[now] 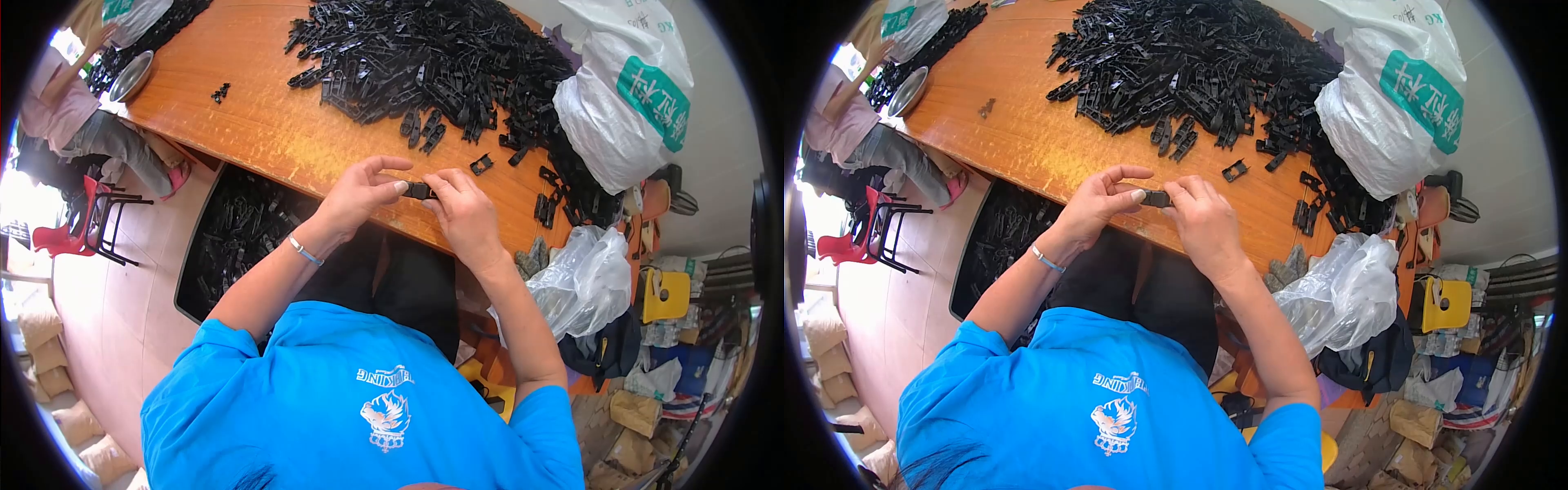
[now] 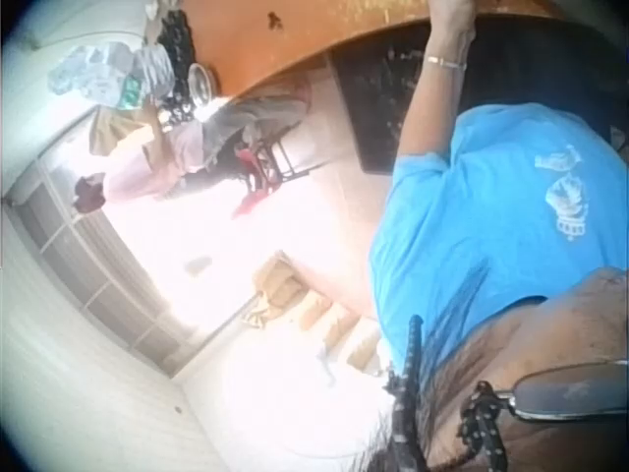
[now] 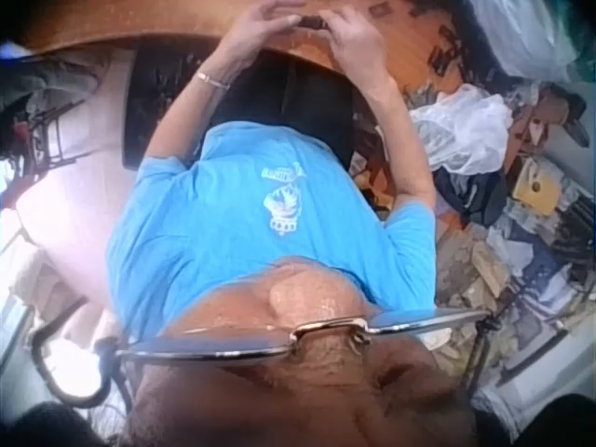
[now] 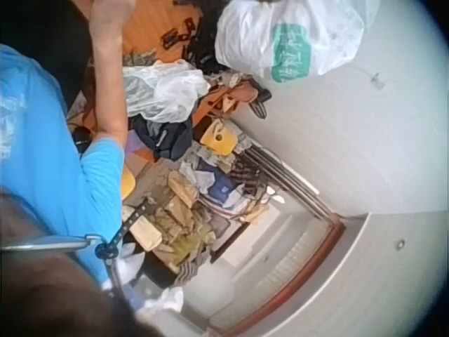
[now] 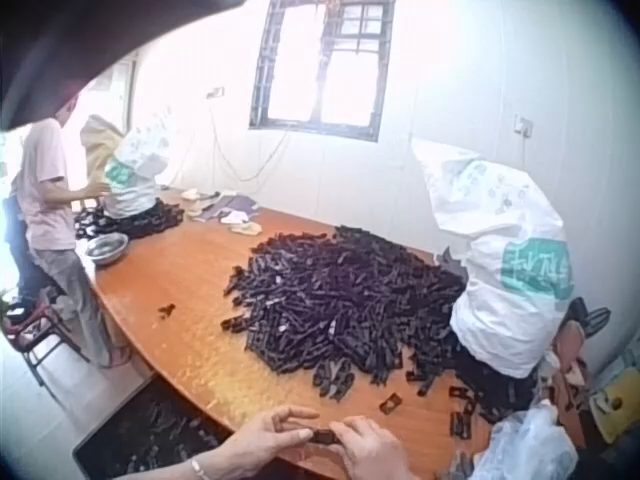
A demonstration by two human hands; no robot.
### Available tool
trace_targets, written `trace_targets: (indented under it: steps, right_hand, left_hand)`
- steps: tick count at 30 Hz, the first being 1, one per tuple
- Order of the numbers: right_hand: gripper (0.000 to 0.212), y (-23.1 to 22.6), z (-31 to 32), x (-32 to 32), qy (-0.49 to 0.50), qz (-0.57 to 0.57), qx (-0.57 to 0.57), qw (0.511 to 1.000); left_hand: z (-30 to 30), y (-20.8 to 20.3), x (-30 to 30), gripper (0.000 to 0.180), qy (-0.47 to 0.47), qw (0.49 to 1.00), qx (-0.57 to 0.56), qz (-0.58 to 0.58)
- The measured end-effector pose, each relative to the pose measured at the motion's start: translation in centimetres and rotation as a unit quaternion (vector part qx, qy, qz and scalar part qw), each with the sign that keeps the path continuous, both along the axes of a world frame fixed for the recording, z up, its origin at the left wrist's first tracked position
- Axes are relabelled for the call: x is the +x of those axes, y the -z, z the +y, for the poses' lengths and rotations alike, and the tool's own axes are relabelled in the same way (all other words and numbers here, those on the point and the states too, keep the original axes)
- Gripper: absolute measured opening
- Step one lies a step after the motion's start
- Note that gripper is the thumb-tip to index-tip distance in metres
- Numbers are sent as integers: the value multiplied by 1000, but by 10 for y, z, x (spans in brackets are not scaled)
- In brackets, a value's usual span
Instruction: The person assembles small black plastic buckle components by snapping separate pieces together by hand on a table.
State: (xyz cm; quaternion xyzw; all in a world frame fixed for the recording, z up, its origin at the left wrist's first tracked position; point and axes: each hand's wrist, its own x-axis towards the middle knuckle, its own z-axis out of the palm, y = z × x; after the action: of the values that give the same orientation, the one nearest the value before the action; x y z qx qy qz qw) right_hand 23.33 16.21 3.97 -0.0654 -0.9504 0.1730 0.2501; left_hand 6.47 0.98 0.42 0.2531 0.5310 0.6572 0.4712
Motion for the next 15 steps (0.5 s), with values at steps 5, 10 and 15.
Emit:
trace_targets:
  steps: [5, 10, 15]
  right_hand:
    - [38, 12, -9, -3, 2, -31, -24, 999]
    - [41, 25, -10, 10, -31, -126, -545, 828]
    - [36, 31, -21, 9, -76, -90, -665, 737]
  left_hand:
    - [-9, -14, 14, 52, -12, 999, -27, 28]
    - [-19, 6, 18, 58, 14, 996, 19, -83]
    - [-43, 13, 8, 62, 42, 994, 40, -98]
